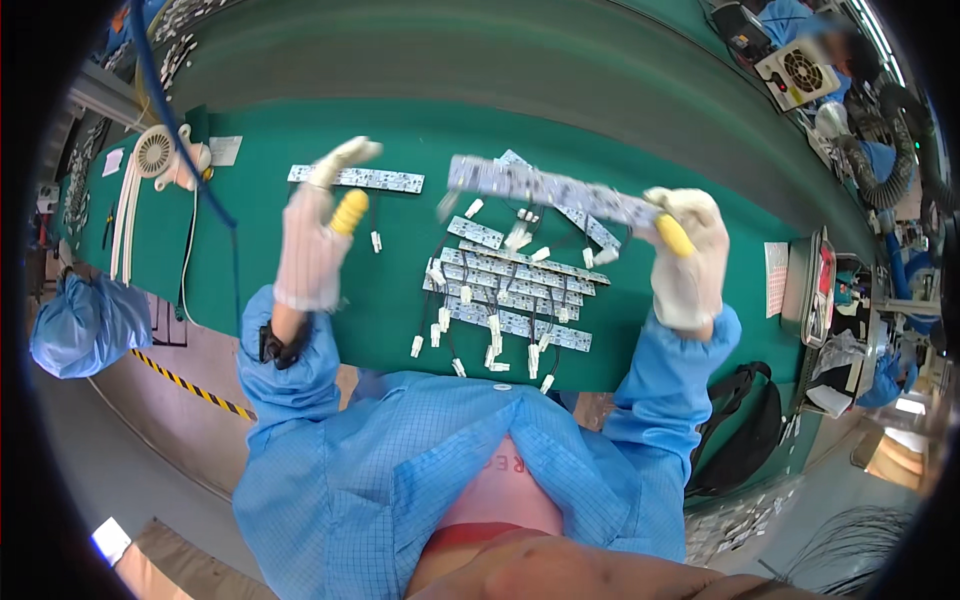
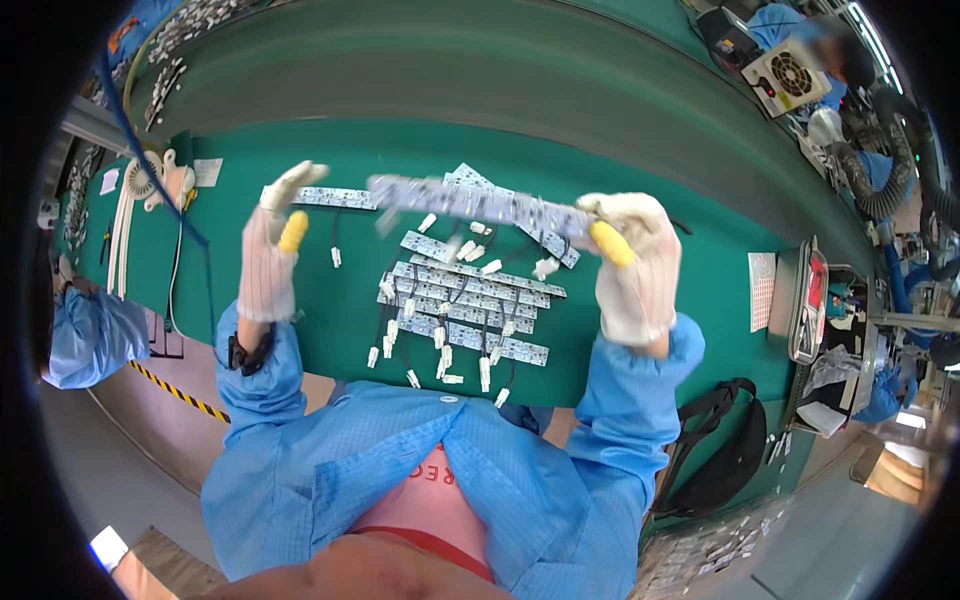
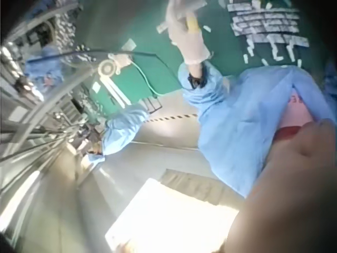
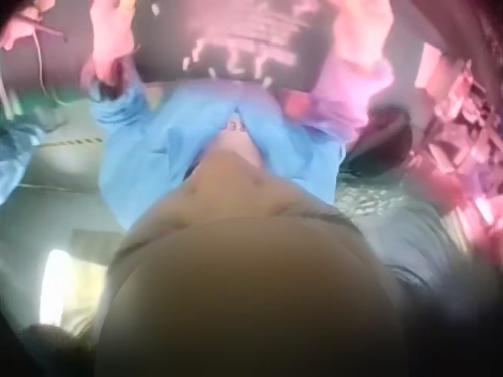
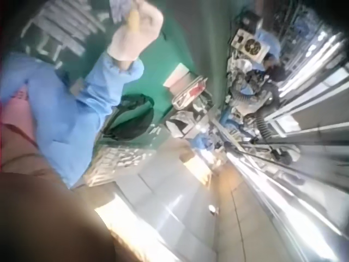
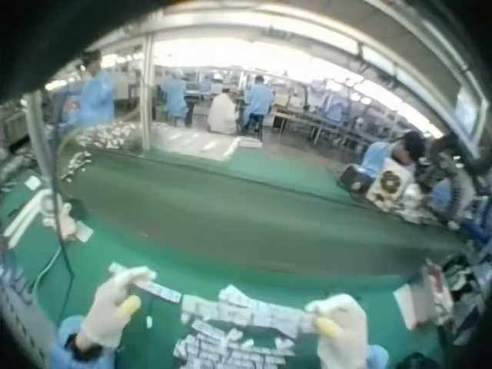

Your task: Inspecting and separating small circuit board components from a larger panel using hand tools.

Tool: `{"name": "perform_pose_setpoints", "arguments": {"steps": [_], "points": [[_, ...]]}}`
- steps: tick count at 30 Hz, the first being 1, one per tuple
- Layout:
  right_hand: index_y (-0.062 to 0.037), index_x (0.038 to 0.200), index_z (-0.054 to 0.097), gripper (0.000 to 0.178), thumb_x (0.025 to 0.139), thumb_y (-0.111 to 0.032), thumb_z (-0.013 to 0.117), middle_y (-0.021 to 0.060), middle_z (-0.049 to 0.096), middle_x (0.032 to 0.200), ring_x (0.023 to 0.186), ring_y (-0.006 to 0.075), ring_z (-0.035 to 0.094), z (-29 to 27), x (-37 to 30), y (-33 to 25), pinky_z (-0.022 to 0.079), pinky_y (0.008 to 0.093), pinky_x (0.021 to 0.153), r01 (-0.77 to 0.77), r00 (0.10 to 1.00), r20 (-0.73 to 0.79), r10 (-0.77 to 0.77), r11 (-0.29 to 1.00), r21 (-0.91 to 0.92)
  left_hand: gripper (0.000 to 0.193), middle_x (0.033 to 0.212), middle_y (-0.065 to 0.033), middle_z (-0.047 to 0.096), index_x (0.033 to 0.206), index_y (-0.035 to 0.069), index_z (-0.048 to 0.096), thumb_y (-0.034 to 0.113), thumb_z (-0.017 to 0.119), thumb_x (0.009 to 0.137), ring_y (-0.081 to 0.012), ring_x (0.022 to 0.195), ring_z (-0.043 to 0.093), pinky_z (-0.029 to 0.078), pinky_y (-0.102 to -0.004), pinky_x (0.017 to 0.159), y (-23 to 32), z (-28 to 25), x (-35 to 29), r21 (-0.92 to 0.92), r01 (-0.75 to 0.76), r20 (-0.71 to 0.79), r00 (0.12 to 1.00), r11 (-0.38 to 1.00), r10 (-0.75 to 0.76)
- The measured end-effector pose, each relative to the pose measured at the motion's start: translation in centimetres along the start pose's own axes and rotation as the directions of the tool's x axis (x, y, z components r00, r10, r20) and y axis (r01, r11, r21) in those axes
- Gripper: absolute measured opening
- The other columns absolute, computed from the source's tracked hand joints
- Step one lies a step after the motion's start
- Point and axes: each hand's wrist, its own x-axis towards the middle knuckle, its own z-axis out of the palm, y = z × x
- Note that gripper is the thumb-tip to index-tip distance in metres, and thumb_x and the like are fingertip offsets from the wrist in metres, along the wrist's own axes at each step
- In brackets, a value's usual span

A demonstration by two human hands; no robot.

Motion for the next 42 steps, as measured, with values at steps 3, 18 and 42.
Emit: {"name": "perform_pose_setpoints", "arguments": {"steps": [3,18,42], "points": [[-0.0035,0.098,0.054,0.019,0.084,-0.010,0.065,0.0136,0.061,0.098,0.083,0.0200,0.063,0.9,-1.8,-1.1,0.055,0.0287,0.068,-0.063,0.998,0.027,0.059,0.983,0.170,0.069,0.121,-0.0140,0.059,0.137,-0.003,0.038,0.048,0.053,0.092,-0.0198,0.111,0.056,0.041,-0.0323,0.098,3.9,1.6,-1.0,-0.450,0.192,0.274,0.959,0.872,-0.070],[0.0024,0.114,0.053,0.037,0.091,-0.026,0.060,-0.0006,0.055,0.066,0.050,0.0044,0.045,0.0,-2.8,-1.0,0.034,0.0180,0.049,-0.128,0.979,0.146,0.144,0.985,-0.117,0.051,0.099,-0.0082,0.067,0.105,0.007,0.067,0.041,0.074,0.067,-0.0177,0.077,0.065,0.051,-0.0276,0.071,4.8,3.2,-2.4,-0.135,-0.054,0.100,0.993,0.989,0.068],[0.0012,0.110,0.055,0.053,0.080,-0.040,0.072,0.0000,0.058,0.078,0.052,0.0010,0.042,1.6,-3.5,-4.0,0.028,0.0160,0.048,-0.232,0.961,0.120,0.250,0.962,-0.147,0.039,0.101,-0.0121,0.066,0.103,-0.004,0.066,0.022,0.073,0.076,-0.0184,0.092,0.063,0.050,-0.0281,0.080,3.8,1.3,-1.8,-0.151,-0.036,-0.010,0.999,0.988,0.035]]}}
